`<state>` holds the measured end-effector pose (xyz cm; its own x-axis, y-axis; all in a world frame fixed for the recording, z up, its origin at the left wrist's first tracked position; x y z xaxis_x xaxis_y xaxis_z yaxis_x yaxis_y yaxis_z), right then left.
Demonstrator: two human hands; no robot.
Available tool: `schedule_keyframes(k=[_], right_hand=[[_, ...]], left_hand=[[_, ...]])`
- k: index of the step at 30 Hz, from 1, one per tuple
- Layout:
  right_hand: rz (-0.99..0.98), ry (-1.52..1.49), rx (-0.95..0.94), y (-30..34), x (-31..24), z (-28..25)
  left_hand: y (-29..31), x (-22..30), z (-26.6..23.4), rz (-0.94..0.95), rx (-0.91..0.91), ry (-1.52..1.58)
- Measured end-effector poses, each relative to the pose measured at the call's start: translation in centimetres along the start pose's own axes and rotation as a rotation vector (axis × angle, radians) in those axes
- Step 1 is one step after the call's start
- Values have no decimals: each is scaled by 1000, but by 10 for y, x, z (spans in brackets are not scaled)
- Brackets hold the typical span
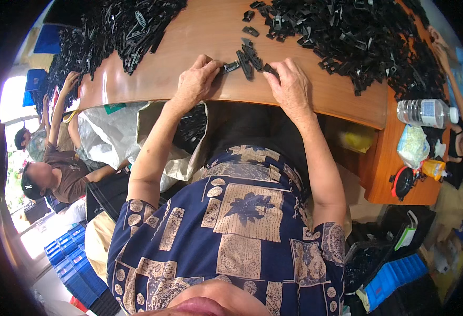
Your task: The person empties plastic parts from a container onto the table, picks up individual pieces, and connects them together by hand.
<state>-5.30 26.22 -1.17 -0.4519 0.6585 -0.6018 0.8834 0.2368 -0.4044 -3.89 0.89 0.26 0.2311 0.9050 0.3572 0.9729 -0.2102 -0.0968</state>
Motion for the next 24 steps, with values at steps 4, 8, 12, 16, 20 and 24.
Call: schedule_keyframes(k=[4,8,12,16,20,24], right_hand=[[-9,-53,-64,-1,-2,-11],[-225,38,-149,-2,-26,-24],[-464,149,-211,9,-41,-8],[-270,215,-127,-12,-24,-18],[8,80,-185,-10,-2,-28],[-162,49,-294,-7,-20,-33]], left_hand=[[-1,19,-11,126,1,16],[7,23,-8,170,81,37],[17,25,0,156,78,31],[11,41,3,226,45,26],[-6,56,0,293,-3,80],[-10,43,4,276,38,271]])
Point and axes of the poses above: each hand's wrist, its own y-axis away from the middle knuckle, its own z-axis out of the palm, x = y × z, the point moved 4 cm from there along -y, towards the middle knuckle, and after that the axes turned 2 degrees about x, right-handed, at the moved point
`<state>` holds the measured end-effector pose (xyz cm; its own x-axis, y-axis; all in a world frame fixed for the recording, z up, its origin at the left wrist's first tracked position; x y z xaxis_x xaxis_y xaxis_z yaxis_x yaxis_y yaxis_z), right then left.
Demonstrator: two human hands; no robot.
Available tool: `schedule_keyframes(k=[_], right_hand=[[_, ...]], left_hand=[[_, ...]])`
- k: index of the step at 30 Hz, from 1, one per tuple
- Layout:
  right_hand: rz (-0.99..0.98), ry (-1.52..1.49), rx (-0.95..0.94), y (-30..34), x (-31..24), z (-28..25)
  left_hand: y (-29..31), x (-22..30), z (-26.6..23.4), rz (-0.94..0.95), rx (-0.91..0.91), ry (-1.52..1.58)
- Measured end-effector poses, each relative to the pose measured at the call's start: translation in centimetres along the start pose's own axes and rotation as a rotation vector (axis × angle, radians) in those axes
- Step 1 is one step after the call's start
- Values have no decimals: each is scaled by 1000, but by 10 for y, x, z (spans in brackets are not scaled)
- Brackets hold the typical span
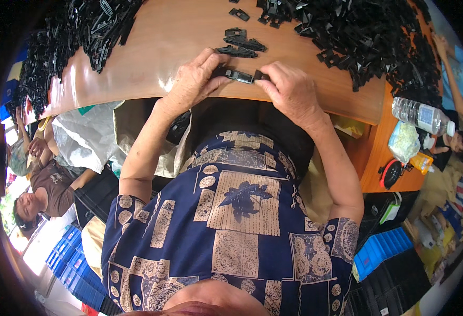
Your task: The person empties plastic parts from a container onto the table, picks up individual pieces, and connects them together by hand.
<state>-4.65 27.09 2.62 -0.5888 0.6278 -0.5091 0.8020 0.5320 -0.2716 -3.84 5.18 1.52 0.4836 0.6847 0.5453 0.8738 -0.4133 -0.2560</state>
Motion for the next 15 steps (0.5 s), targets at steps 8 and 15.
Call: schedule_keyframes(k=[8,15], right_hand=[[-41,109,-215,-14,-21,6],[-9,36,-175,-21,-27,28]], left_hand=[[4,-10,4,35,36,114],[2,-10,6,135,80,137]])
Point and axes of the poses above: each hand's wrist, its own y-axis away from the middle knuckle, its own z-axis out of the palm, x = y × z, the point moved 4 cm from there along -y, towards the middle knuckle, and after that the axes turned 2 degrees about x, right-handed, at the moved point
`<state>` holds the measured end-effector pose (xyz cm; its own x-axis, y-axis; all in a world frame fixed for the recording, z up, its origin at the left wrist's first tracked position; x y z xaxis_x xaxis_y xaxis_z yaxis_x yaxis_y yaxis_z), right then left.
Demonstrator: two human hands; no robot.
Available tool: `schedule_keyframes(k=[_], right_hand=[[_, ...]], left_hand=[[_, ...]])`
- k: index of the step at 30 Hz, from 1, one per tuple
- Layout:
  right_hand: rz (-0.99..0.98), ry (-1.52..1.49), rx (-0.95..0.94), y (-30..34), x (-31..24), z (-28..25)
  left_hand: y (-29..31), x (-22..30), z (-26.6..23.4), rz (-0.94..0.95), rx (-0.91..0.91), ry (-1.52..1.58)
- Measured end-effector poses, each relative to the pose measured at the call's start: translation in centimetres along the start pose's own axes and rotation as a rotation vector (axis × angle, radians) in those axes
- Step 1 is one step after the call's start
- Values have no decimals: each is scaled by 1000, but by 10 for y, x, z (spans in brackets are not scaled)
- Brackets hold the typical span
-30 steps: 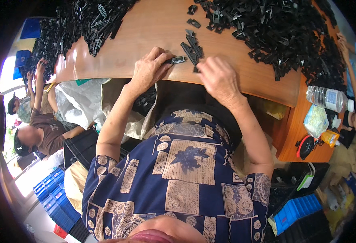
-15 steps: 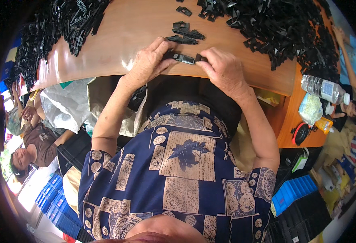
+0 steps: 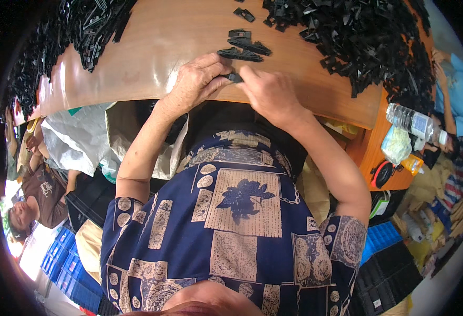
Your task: The person empties plastic parts from a container onto the table, picks up individual pieces, and connects them together by hand.
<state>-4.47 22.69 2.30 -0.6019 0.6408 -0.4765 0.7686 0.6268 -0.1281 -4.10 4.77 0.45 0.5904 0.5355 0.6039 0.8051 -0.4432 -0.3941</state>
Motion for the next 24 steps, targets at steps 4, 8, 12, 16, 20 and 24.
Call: schedule_keyframes(k=[4,8,12,16,20,24], right_hand=[[-2,-5,95,-7,3,1],[2,-108,105,-8,18,-11],[118,27,271,-16,48,-32],[104,46,154,-25,62,-19],[76,55,183,-21,63,-14],[-59,171,294,-17,51,-15]], left_hand=[[1,-3,0,-114,4,14],[5,0,-6,-181,56,58],[-6,0,-16,-247,87,-96],[-32,-3,-13,-127,55,-284],[-31,-11,-16,-111,-81,-377],[-9,-19,-32,-245,-18,-443]])
Point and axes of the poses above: each hand's wrist, its own y-axis away from the middle knuckle, its own z-axis out of the palm, x = y × z, the point moved 4 cm from there along -y, towards the middle knuckle, and after that the axes turned 2 degrees about x, right-handed, at the moved point
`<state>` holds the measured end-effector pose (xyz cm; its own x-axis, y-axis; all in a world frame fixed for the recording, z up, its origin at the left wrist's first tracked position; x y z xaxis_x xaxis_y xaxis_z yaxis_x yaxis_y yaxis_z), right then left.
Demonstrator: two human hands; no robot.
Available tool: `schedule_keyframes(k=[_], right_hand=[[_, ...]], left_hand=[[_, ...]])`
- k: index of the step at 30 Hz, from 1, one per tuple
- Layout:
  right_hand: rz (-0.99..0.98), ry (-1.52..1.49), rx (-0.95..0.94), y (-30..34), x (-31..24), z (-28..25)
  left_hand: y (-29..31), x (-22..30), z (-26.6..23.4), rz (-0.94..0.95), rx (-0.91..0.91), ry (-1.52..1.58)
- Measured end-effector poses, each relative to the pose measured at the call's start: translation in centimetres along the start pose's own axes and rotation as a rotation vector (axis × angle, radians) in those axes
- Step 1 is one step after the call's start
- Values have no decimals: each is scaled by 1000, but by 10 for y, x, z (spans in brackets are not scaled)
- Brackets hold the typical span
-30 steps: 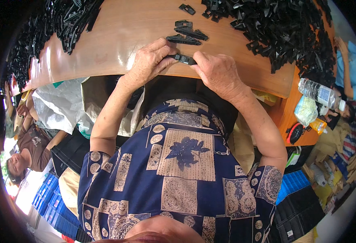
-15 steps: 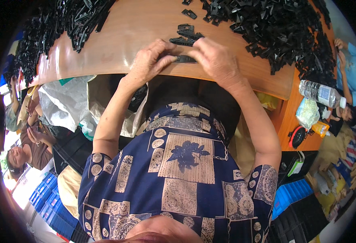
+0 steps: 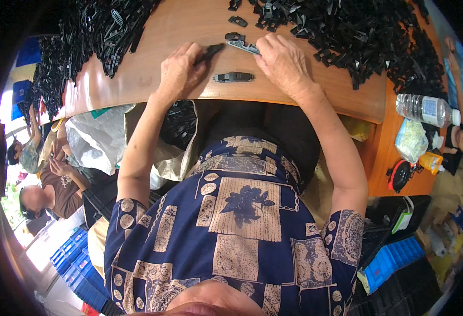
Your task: The person empties plastic parts from a container onto the table, picks up individual pieces, and connects them together by hand.
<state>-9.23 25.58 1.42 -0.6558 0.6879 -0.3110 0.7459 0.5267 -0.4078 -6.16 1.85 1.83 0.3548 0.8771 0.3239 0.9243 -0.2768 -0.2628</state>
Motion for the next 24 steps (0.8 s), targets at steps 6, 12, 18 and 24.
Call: schedule_keyframes(k=[6,12,18,24], right_hand=[[-179,36,85,-11,-12,13],[-297,-5,6,-22,-30,19],[-374,-138,-96,-25,-34,10],[-227,-356,-73,-51,-9,6]], left_hand=[[27,2,1,-209,126,21],[14,14,2,-57,30,308],[-12,-17,-22,125,116,51],[-12,-33,-15,223,-76,61]])
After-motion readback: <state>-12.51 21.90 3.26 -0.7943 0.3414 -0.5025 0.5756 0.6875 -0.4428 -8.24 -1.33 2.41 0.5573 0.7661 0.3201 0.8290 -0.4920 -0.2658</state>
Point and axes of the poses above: each hand's wrist, its own y-axis away from the middle knuckle, its own z-axis out of the palm, x = y × z, the point moved 4 cm from there along -y, towards the middle knuckle, and after that the axes turned 2 degrees about x, right-handed, at the moved point
